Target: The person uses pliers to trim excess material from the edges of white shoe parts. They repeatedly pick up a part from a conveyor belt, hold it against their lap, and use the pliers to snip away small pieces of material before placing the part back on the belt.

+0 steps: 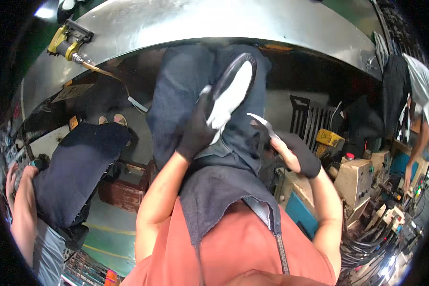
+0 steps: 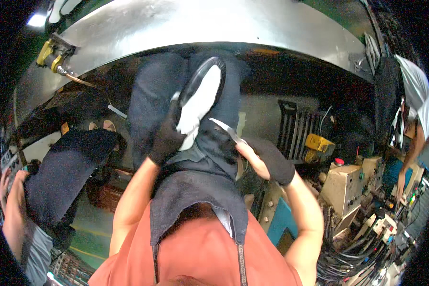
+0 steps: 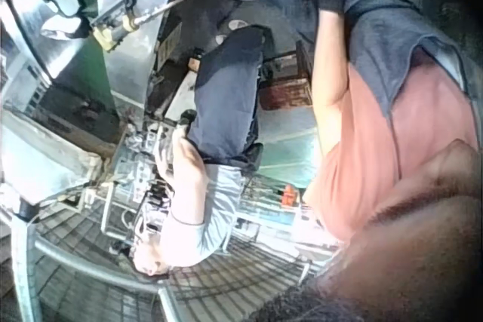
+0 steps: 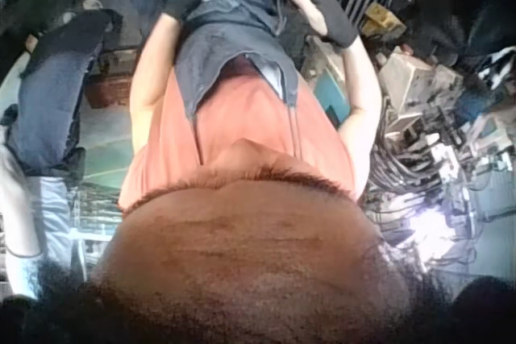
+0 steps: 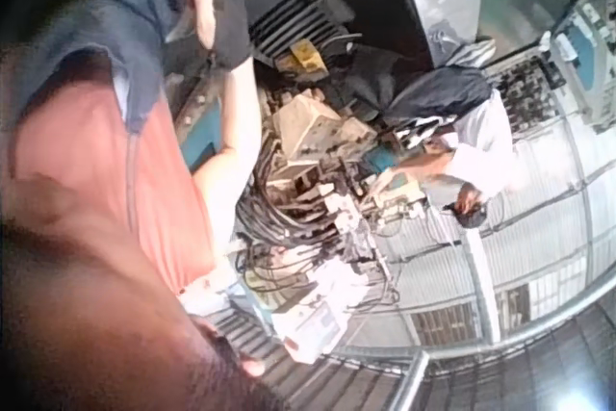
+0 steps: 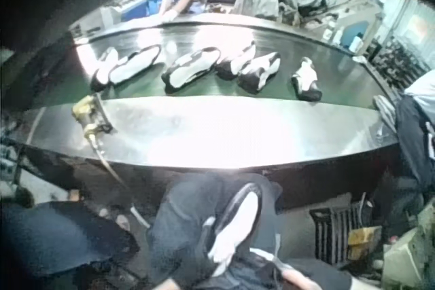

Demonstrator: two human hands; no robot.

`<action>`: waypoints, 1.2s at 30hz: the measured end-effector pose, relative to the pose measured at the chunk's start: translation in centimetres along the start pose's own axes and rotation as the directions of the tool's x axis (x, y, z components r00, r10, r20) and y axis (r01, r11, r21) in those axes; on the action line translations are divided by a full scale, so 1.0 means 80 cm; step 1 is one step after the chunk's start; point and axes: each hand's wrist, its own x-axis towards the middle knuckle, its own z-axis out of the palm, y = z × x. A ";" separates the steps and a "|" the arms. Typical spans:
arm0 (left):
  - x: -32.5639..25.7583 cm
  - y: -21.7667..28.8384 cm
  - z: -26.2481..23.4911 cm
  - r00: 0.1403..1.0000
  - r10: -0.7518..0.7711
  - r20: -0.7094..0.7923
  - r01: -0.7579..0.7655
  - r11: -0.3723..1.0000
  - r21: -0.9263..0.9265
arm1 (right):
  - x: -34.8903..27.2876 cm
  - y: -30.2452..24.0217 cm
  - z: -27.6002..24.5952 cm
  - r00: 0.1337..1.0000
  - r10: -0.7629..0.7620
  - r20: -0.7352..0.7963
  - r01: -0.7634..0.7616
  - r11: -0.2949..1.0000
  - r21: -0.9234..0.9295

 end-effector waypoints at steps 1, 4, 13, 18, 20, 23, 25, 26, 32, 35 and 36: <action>-0.028 -0.010 0.011 0.997 -0.056 0.057 0.053 0.998 0.043 | 0.006 0.004 0.001 0.998 -0.026 0.055 0.029 0.999 -0.043; -0.040 0.011 -0.009 0.879 -0.353 0.322 0.477 0.660 -0.580 | 0.058 0.008 -0.014 0.965 -0.085 0.246 0.145 0.960 -0.240; -0.047 -0.027 0.016 0.961 -0.184 0.206 0.214 0.968 -0.134 | 0.180 0.030 -0.015 0.626 -0.626 0.464 0.649 0.090 -0.755; -0.044 -0.058 0.016 0.838 -0.275 0.472 0.093 0.923 0.373 | 0.173 0.012 -0.021 0.638 -0.632 0.439 0.669 0.173 -0.723; -0.034 -0.071 0.018 0.799 -0.364 0.478 -0.059 0.744 0.665 | 0.162 -0.011 -0.021 0.804 -0.349 0.482 0.594 0.439 -0.674; -0.016 -0.072 0.030 0.924 -0.278 0.261 0.198 0.935 0.295 | 0.151 -0.068 -0.020 0.805 0.193 0.562 0.230 0.770 -0.595; -0.017 -0.090 0.047 0.986 -0.158 -0.053 0.159 0.987 0.029 | 0.134 -0.091 -0.002 0.856 0.029 0.516 0.425 0.528 -0.735; -0.012 -0.085 0.046 0.989 -0.095 -0.109 0.092 0.995 -0.032 | 0.112 -0.086 0.045 0.908 0.076 0.412 0.352 0.393 -0.849; 0.025 0.022 -0.060 0.963 -0.089 0.253 0.040 0.980 0.192 | 0.125 -0.008 0.036 0.733 -0.577 0.360 0.679 0.648 -0.345; 0.037 0.018 -0.061 0.894 -0.348 0.280 0.404 0.898 -0.173 | 0.103 -0.027 -0.009 0.946 -0.204 0.253 0.299 0.849 -0.436; 0.040 0.021 -0.050 0.871 -0.395 0.291 0.491 0.727 -0.480 | 0.100 -0.031 -0.011 0.960 -0.194 0.202 0.259 0.889 -0.377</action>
